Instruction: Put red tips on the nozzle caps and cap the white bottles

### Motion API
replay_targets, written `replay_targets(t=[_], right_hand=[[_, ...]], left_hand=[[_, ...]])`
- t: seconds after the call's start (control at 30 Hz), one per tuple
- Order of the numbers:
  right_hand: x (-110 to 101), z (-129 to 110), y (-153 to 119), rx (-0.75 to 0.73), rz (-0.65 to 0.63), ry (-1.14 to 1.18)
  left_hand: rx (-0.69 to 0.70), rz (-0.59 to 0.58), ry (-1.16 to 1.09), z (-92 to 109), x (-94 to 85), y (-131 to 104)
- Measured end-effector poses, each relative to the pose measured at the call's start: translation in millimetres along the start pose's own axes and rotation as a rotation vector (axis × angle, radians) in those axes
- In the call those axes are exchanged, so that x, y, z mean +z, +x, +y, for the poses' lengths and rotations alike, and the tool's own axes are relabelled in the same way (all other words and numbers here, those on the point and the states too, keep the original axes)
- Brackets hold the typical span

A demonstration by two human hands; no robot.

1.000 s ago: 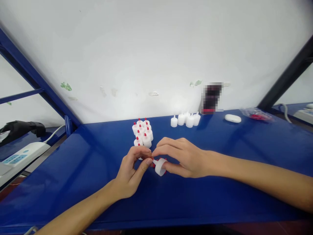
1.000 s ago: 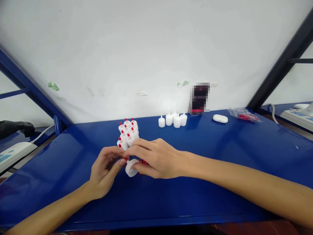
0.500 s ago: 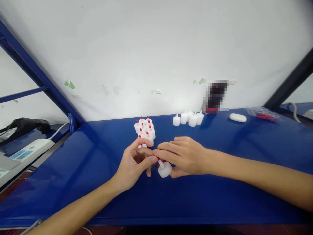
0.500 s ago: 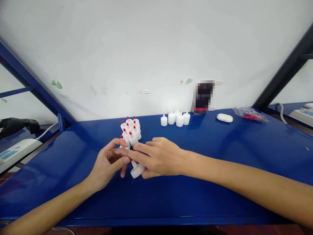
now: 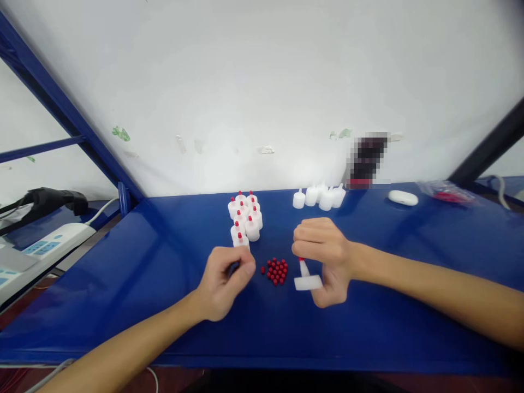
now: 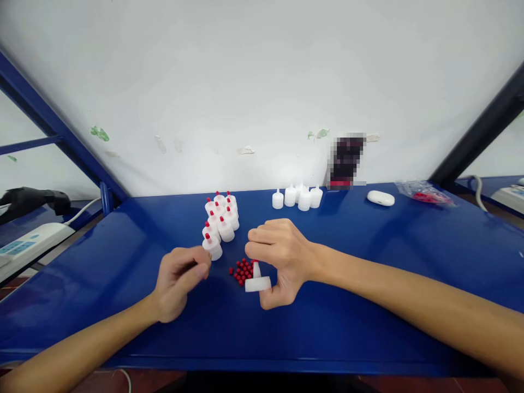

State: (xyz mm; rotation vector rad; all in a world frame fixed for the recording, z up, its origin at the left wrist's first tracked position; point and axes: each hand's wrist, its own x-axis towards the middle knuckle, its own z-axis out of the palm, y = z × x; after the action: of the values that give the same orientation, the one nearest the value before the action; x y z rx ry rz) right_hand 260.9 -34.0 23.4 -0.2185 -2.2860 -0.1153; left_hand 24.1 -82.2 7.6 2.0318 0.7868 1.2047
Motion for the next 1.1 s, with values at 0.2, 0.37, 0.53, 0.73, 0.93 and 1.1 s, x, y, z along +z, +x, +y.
replay_targets(t=[0.2,0.37,0.53,0.73,0.93,1.1], right_hand=[[0,4,1,0.070,-0.046,-0.034],[-4,12,0,0.129,-0.126,0.071],[-4,17,-3,0.172,-0.093,0.102],[-1,22,-2,0.267,-0.023,0.138],[10,28,-9,0.483,-0.280,-0.018],[22,38,-19,0.503,-0.359,-0.033]], left_hand=[[0.318,-0.242,0.271,4,8.7,2],[0.446,-0.277,0.374,0,10.0,2],[0.408,-0.235,0.402,-5,8.6,4],[0.417,-0.251,0.434,-5,8.2,5],[0.393,-0.305,0.474,-6,7.5,3],[0.408,-0.315,0.468,-8,7.6,4]])
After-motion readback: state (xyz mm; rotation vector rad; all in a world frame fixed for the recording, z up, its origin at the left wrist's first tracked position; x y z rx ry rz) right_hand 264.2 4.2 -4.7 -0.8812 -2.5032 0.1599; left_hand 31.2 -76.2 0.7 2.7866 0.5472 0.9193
